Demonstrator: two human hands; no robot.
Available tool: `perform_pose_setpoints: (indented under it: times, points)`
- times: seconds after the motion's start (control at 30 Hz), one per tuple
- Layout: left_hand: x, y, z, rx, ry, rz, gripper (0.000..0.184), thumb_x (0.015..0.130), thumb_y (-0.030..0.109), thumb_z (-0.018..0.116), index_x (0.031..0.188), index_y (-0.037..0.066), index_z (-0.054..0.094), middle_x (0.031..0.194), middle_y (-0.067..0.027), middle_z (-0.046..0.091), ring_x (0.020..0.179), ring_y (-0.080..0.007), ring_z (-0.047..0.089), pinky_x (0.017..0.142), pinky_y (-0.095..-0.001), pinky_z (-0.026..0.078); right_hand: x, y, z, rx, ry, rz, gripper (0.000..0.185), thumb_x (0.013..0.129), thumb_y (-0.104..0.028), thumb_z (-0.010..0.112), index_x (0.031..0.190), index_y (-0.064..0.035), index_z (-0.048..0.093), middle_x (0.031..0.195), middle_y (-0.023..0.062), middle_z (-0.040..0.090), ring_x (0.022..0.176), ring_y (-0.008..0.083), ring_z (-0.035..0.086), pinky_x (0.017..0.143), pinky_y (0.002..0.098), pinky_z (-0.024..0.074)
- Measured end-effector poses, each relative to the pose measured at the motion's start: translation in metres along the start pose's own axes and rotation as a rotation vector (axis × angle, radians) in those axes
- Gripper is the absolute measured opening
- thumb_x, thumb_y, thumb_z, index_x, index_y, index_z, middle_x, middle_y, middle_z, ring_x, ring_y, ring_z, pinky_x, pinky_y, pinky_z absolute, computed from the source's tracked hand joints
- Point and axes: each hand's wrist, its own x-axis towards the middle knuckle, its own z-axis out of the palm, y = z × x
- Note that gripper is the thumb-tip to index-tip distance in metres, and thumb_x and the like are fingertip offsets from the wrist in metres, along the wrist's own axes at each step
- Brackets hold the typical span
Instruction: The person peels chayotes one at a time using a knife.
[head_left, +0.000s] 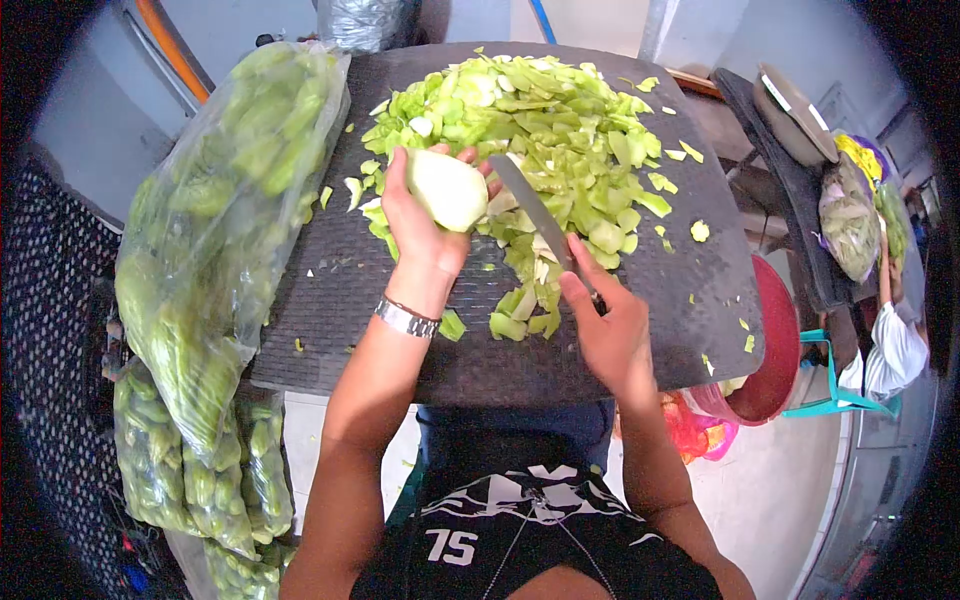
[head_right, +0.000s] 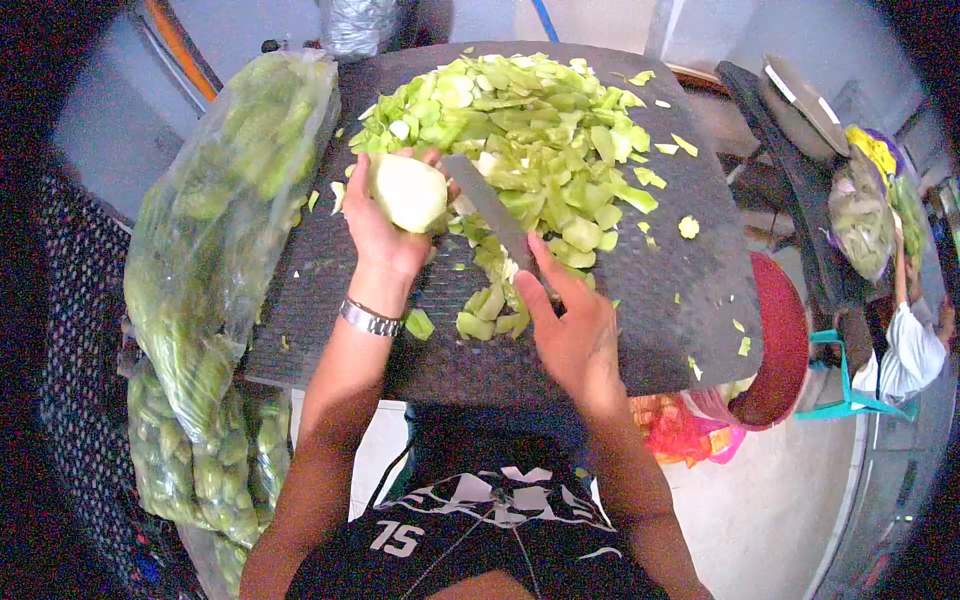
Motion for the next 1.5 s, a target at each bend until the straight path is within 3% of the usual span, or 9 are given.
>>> perform_pose_setpoints:
  times: [0.23,0.53,0.73,0.77,0.9,1.0,1.17,1.37,1.5]
  points:
    - [0.006,-0.008,-0.007,-0.006,-0.037,-0.179,0.063,0.103,0.062,0.038,0.118,0.002,0.054,0.111,-0.0214,0.063,0.097,-0.0397,0.065,0.088,-0.0573,0.053,-0.007,-0.016,-0.012,-0.157,-0.202,-0.037,0.046,0.100,-0.041,0.062,0.143,-0.0243,0.061,0.104,0.0227,0.073,0.098,0.0407,0.071,0.087,0.0449,0.0555]
    - [0.005,-0.017,-0.004,0.119,-0.092,-0.129,0.059,0.107,0.054,0.031,0.116,0.002,0.056,0.106,-0.0181,0.065,0.099,-0.0364,0.066,0.089,-0.0575,0.055,-0.006,-0.020,-0.024,-0.447,-0.040,0.039,0.045,0.099,-0.041,0.063,0.142,-0.0258,0.063,0.094,0.0224,0.072,0.085,0.0421,0.071,0.075,0.0486,0.0558]
    - [0.009,-0.015,-0.009,0.160,-0.099,-0.182,0.034,0.104,0.033,0.048,0.114,0.002,0.057,0.113,-0.0167,0.065,0.106,-0.0327,0.066,0.095,-0.0577,0.056,-0.005,-0.002,-0.038,-0.182,0.089,0.061,0.044,0.100,-0.035,0.065,0.137,-0.0101,0.065,0.112,0.0285,0.070,0.103,0.0437,0.070,0.086,0.0480,0.0552]
    - [0.012,-0.015,-0.013,0.087,-0.133,-0.276,0.036,0.097,0.018,0.051,0.124,-0.005,0.055,0.122,-0.0206,0.065,0.111,-0.0368,0.067,0.095,-0.0600,0.056,-0.004,-0.008,-0.043,-0.188,0.034,0.152,0.046,0.101,-0.036,0.064,0.136,-0.0061,0.064,0.113,0.0291,0.070,0.108,0.0447,0.068,0.089,0.0475,0.0547]
    - [0.003,-0.016,-0.013,0.149,-0.337,-0.276,0.052,0.080,-0.002,0.054,0.131,-0.011,0.050,0.123,-0.0233,0.064,0.115,-0.0408,0.065,0.096,-0.0573,0.057,0.000,0.007,-0.046,-0.149,-0.005,0.135,0.046,0.101,-0.038,0.063,0.134,-0.0046,0.065,0.111,0.0298,0.070,0.107,0.0445,0.068,0.089,0.0460,0.0545]
    - [0.006,-0.023,-0.013,0.219,-0.358,-0.251,0.050,0.080,-0.003,0.054,0.130,-0.011,0.051,0.121,-0.0224,0.064,0.112,-0.0397,0.067,0.095,-0.0544,0.058,-0.004,0.025,-0.055,-0.093,-0.013,0.138,0.048,0.102,-0.040,0.062,0.133,-0.0034,0.065,0.103,0.0277,0.072,0.097,0.0397,0.072,0.084,0.0430,0.0547]
    - [0.019,-0.033,-0.022,0.252,-0.374,-0.267,0.036,0.109,0.031,0.049,0.125,0.000,0.056,0.102,-0.0159,0.069,0.090,-0.0323,0.071,0.078,-0.0463,0.062,-0.018,0.056,-0.075,-0.021,0.032,0.259,0.051,0.102,-0.043,0.060,0.133,-0.0027,0.065,0.090,0.0209,0.073,0.080,0.0265,0.070,0.076,0.0382,0.0531]
    - [-0.001,-0.038,-0.013,0.194,-0.078,-0.384,0.040,0.108,0.038,0.051,0.122,0.002,0.057,0.103,-0.0154,0.069,0.090,-0.0323,0.071,0.081,-0.0476,0.062,-0.022,0.103,-0.068,0.079,0.000,0.304,0.050,0.103,-0.043,0.059,0.130,-0.0024,0.067,0.082,0.0143,0.072,0.074,0.0224,0.067,0.071,0.0371,0.0524]
    - [0.008,-0.036,-0.026,0.325,-0.115,-0.406,0.032,0.105,0.029,0.051,0.123,0.003,0.056,0.113,-0.0186,0.066,0.100,-0.0369,0.069,0.089,-0.0525,0.060,-0.022,0.095,-0.073,0.205,-0.073,0.352,0.046,0.105,-0.041,0.058,0.128,-0.0019,0.068,0.074,0.0077,0.068,0.066,0.0145,0.062,0.063,0.0327,0.0496]
